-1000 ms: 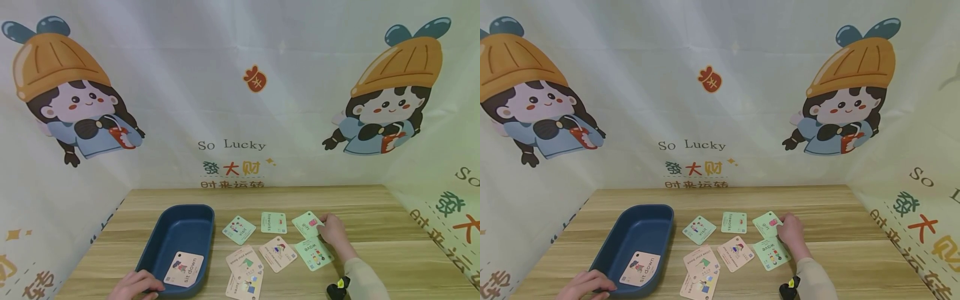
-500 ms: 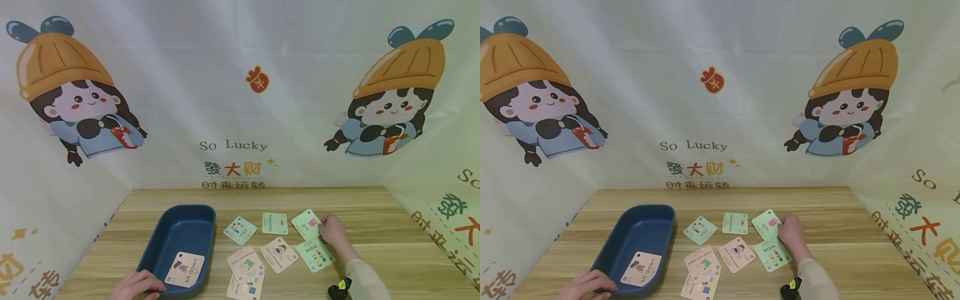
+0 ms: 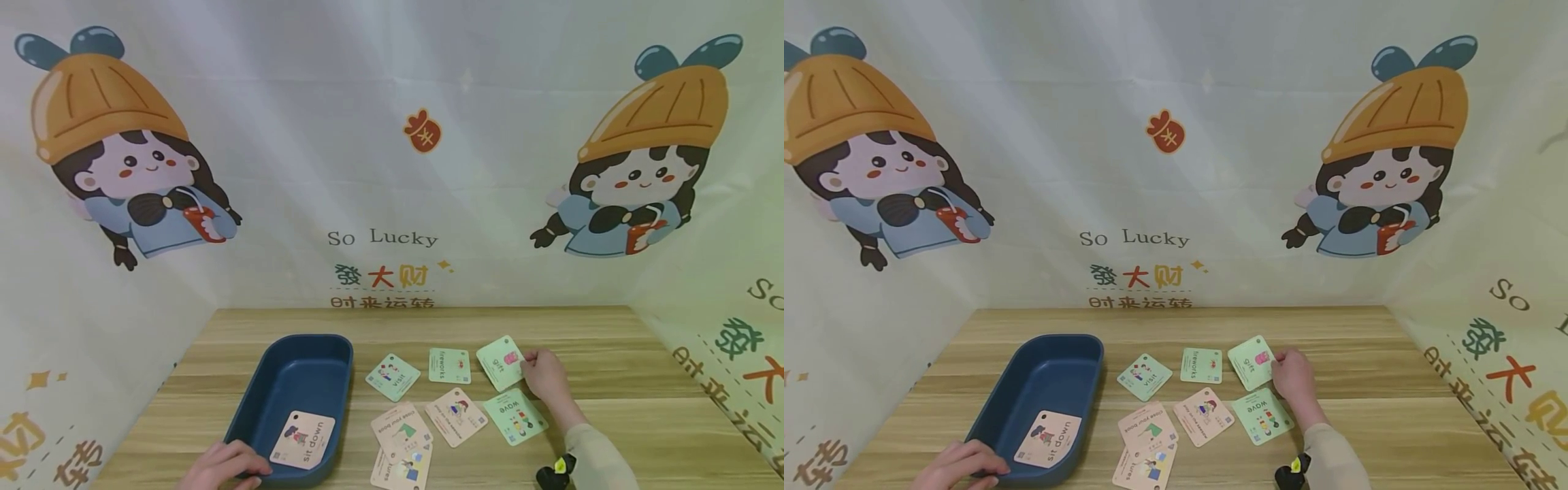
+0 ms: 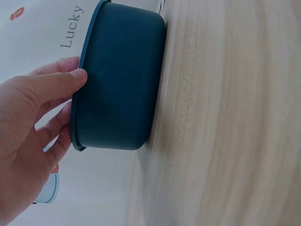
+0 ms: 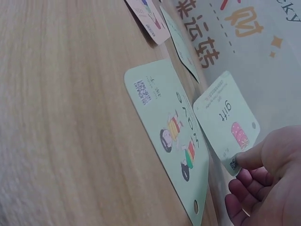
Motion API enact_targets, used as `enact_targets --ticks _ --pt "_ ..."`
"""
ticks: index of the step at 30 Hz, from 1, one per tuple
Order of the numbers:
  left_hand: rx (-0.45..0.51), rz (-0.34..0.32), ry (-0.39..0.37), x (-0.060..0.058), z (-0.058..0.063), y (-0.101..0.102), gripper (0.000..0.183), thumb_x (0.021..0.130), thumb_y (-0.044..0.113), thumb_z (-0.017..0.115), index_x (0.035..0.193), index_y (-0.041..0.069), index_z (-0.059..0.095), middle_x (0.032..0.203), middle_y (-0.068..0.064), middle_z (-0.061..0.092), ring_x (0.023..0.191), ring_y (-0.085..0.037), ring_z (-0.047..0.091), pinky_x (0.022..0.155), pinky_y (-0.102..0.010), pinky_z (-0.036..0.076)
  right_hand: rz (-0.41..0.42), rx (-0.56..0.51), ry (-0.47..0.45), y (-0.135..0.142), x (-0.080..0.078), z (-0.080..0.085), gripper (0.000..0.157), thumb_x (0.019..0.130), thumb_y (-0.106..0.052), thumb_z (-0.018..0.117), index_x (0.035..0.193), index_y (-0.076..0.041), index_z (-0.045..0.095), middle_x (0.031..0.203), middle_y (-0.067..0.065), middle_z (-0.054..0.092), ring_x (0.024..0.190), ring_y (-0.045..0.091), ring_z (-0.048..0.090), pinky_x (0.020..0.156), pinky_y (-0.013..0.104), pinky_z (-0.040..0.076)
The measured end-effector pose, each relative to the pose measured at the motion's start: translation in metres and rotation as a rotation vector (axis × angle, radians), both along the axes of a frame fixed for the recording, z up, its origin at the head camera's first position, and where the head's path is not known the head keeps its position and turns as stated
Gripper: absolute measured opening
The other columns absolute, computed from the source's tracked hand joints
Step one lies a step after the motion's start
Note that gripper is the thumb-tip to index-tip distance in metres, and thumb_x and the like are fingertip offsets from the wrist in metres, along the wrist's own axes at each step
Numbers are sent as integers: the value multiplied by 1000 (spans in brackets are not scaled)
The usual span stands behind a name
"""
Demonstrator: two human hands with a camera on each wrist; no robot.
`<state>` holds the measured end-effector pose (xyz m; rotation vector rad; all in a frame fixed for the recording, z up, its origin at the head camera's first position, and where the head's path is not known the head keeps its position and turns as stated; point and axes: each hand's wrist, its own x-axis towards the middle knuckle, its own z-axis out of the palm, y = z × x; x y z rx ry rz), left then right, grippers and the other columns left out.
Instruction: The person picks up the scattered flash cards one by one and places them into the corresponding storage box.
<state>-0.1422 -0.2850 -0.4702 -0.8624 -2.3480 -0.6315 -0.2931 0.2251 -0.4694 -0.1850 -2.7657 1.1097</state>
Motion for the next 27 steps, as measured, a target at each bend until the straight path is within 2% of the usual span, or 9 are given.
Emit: enact_targets --ticks 9,13,20,27 --pt "-6 11 -28 0 -1 -1 47 63 -4 83 89 33 70 86 24 59 77 6 44 65 -9 31 20 -19 41 -7 -4 8 19 96 -5 53 106 10 58 92 21 60 81 26 55 67 28 41" --pt "-1 4 -25 0 0 -2 47 63 -5 83 89 32 70 86 24 59 77 6 44 65 -8 31 27 -46 49 -12 -6 10 19 97 -5 53 107 10 57 95 22 60 82 25 55 67 27 41" --pt "-15 66 -86 4 2 0 42 68 0 83 88 35 70 86 25 59 77 6 43 62 -14 36 30 -83 78 -19 -6 13 16 97 -5 53 106 8 55 94 20 59 80 24 55 66 26 42" --pt "-19 38 -75 3 2 0 43 68 -1 83 89 35 69 86 24 59 76 6 44 62 -14 36 15 -118 134 -27 -10 15 12 96 -5 55 105 4 55 90 16 58 78 22 53 64 24 41"
